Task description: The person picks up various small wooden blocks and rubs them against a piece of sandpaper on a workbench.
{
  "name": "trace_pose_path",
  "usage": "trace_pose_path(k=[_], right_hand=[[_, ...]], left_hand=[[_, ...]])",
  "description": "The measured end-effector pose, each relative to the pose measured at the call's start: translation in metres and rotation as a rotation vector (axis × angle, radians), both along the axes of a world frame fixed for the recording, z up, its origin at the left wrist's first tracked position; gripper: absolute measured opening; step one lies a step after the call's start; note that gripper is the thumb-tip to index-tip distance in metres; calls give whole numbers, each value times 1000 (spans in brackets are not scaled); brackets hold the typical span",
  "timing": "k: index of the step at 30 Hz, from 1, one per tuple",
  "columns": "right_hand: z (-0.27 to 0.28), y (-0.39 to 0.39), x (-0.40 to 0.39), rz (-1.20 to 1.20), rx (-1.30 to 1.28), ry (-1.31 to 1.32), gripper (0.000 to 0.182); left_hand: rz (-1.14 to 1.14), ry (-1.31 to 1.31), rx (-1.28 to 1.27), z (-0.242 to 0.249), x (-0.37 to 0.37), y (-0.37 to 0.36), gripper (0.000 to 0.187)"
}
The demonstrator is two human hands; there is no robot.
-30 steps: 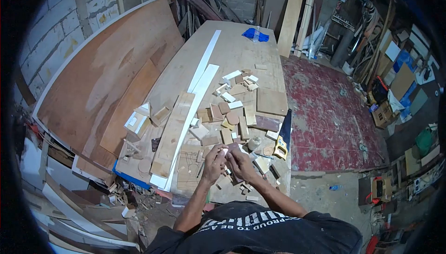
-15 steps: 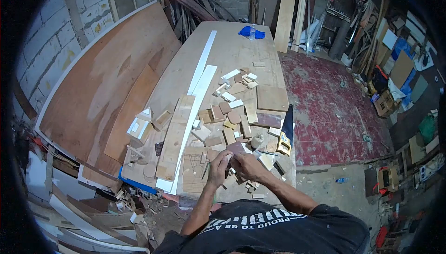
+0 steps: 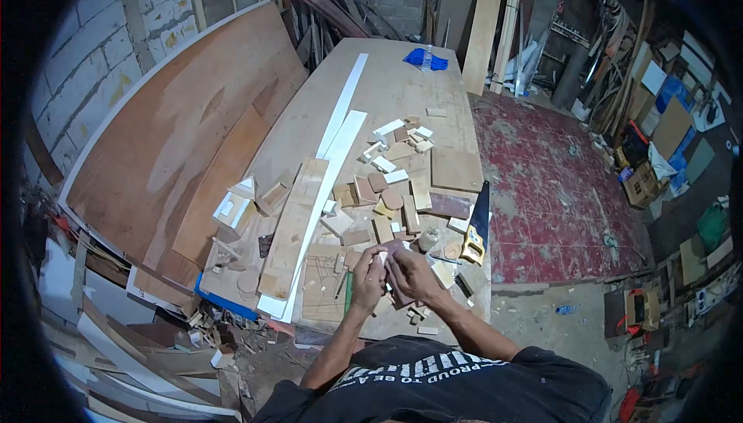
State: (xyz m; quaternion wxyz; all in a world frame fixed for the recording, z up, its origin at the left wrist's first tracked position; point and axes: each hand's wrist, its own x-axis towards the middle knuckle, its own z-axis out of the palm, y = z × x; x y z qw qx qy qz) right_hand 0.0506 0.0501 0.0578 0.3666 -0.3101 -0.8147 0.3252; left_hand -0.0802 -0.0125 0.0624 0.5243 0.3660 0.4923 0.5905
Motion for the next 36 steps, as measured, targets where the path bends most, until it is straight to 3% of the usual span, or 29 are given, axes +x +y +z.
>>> trace_pose_path(k=[2, 4, 5, 11, 12, 14, 16, 18, 20, 21, 22, 25, 26, 28, 29, 32, 33, 35, 36], right_hand=[[-9, -7, -2, -64, -48, -26, 14], [-15, -11, -2, -66, -26, -65, 12], [-10, -10, -1, -47, -9, -76, 12], [-6, -8, 2, -13, -108, 14, 11], [-9, -8, 0, 0, -26, -14, 9], [-12, -9, -2, 9, 132, -61, 7], [0, -6, 0, -8, 95, -83, 10], [11, -4, 4, 46, 148, 9, 11], [11, -7, 2, 50, 157, 25, 13], [1, -10, -1, 25, 128, 19, 13], [-2, -13, -3, -3, 99, 15, 13], [-2, -16, 5, -13, 133, -176, 15], [-1, -14, 8, 16, 115, -270, 16], [-4, -14, 10, 5, 78, -223, 17], [-3, -14, 11, 20, 62, -205, 17], [-11, -16, 3, 15, 35, -151, 15], [-8, -16, 3, 27, 29, -175, 13], [-21, -16, 5, 29, 35, -217, 11], [-17, -15, 6, 27, 33, -217, 11]], left_hand=[[-16, -126, -49, 2, -2, -2, 26], [93, 236, 182, -18, -1, 0, 26], [207, 430, 442, -32, 2, 9, 26], [-55, 88, 96, -7, -17, -5, 26], [-91, -5, 23, -3, -19, -5, 27], [-76, 66, 80, -31, -18, 7, 27], [228, 646, 679, -52, -13, 23, 27], [191, 653, 614, -36, -18, 6, 27], [-118, 81, -38, 3, -22, -9, 28], [-104, 29, -95, 8, -23, -8, 28], [-99, 30, -94, -2, -22, -7, 28], [153, 514, 459, -32, -9, 3, 28], [149, 510, 460, -37, -10, 2, 28], [14, 328, 218, -20, -9, -8, 26], [-61, 82, 12, -7, -11, -14, 26], [-106, 19, -26, 1, -20, -13, 26], [-106, 21, -27, -5, -18, -10, 26], [87, 435, 304, -25, -8, -4, 26], [84, 434, 303, -29, -7, -1, 26]])
